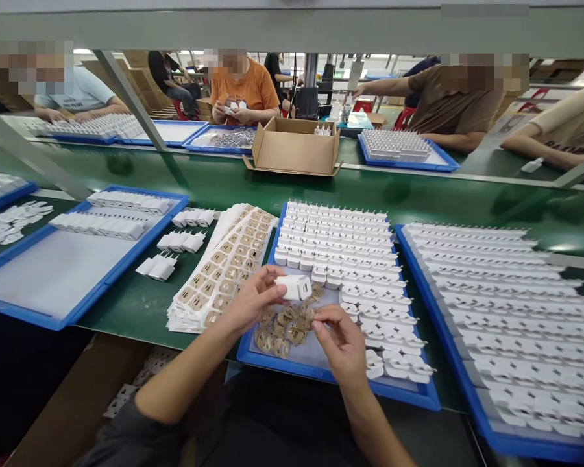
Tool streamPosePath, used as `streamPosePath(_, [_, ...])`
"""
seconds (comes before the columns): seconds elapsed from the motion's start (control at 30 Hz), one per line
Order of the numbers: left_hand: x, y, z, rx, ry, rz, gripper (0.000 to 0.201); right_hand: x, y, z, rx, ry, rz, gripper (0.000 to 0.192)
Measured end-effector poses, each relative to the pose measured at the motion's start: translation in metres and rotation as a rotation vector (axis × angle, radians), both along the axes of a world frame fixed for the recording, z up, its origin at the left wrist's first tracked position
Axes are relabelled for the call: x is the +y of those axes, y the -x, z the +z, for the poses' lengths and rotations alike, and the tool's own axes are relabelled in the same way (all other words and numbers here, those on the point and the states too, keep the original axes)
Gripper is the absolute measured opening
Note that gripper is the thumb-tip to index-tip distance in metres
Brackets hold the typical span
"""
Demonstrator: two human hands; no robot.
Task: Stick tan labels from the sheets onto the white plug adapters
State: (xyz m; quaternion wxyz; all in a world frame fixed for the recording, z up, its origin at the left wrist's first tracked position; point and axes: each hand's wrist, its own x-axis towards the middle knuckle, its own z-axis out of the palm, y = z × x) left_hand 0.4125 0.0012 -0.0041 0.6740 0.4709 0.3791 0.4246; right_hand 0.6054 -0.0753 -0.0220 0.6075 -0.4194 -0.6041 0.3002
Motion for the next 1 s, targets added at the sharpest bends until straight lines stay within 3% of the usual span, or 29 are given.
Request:
streamPosePath(0.07, [-0.014, -0.004, -0.008, -0.149, 0.108, -0.038, 0.051, 0.000, 0.004, 0.003, 0.036, 0.035, 0.083, 0.006])
streamPosePath(0.13, [-0.023, -0.007, -0.016, -0.191, 0.121, -0.079, 0.053, -0.001, 0.008, 0.005, 0.056, 0.057, 0.144, 0.006])
streamPosePath(0.27, [-0.030, -0.007, -0.023, -0.050, -0.116, -0.073, 0.038, -0.003, 0.011, 0.006, 0.066, 0.069, 0.146, 0.006])
streamPosePath(0.37, [-0.032, -0.004, -0.025, 0.074, -0.311, -0.076, 0.043, -0.003, 0.012, 0.005, 0.107, 0.086, 0.167, 0.006])
streamPosePath(0.47, [-0.035, -0.003, -0.028, 0.142, -0.343, -0.076, 0.056, -0.004, 0.014, 0.005, 0.161, 0.148, 0.257, 0.011])
streamPosePath(0.57, [-0.037, -0.002, -0.031, 0.211, -0.353, -0.009, 0.053, -0.005, 0.015, 0.005, 0.202, 0.203, 0.319, 0.013])
streamPosePath(0.77, [-0.040, -0.004, -0.028, 0.428, -0.593, 0.116, 0.041, -0.001, 0.014, 0.006, 0.241, 0.206, -0.018, 0.004])
streamPosePath(1.0, [-0.040, -0.008, -0.024, 0.477, -0.784, 0.140, 0.037, 0.004, 0.023, 0.008, 0.256, 0.292, -0.041, 0.004])
